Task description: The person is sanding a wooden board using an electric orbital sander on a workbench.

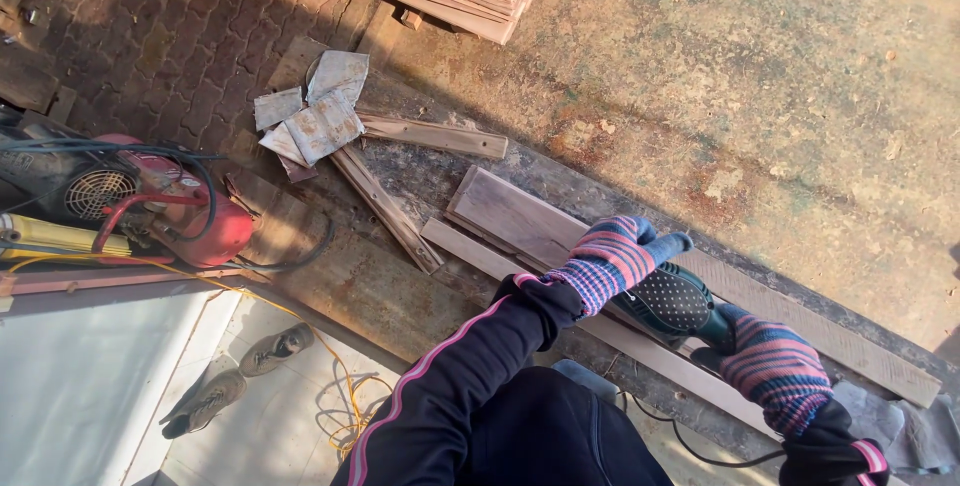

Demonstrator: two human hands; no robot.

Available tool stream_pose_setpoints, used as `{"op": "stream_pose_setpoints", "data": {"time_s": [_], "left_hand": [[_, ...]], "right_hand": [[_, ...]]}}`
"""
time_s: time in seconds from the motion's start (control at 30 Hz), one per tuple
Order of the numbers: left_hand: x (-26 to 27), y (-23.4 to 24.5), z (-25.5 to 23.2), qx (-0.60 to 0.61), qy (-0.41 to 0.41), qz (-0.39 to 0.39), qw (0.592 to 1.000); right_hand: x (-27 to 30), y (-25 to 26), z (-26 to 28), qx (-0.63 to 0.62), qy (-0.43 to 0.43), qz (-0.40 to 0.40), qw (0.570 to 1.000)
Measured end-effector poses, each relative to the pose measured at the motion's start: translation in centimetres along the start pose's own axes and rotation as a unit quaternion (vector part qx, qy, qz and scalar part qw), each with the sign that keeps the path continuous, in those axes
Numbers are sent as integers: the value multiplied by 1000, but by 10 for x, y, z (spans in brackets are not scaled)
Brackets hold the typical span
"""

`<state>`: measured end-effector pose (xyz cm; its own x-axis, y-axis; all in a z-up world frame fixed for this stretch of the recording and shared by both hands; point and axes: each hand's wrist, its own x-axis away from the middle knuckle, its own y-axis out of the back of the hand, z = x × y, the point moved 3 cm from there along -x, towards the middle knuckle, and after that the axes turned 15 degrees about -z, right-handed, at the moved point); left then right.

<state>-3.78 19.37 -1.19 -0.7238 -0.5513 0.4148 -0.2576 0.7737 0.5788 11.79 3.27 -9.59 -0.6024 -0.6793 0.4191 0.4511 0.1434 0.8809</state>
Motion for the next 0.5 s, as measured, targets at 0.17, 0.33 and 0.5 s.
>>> {"op": "stream_pose_setpoints", "data": {"time_s": [0.17, 0.33, 0.5], "left_hand": [[-3, 34, 11, -10, -6, -7, 1000], [-7, 61, 22, -1, 14, 7, 1000], [-23, 83, 38, -22, 9, -17, 1000]], "right_hand": [[-6, -9, 18, 4, -6, 2, 1000], [48, 82, 128, 8, -23, 10, 1000], [71, 90, 154, 9, -47, 17, 999]]}}
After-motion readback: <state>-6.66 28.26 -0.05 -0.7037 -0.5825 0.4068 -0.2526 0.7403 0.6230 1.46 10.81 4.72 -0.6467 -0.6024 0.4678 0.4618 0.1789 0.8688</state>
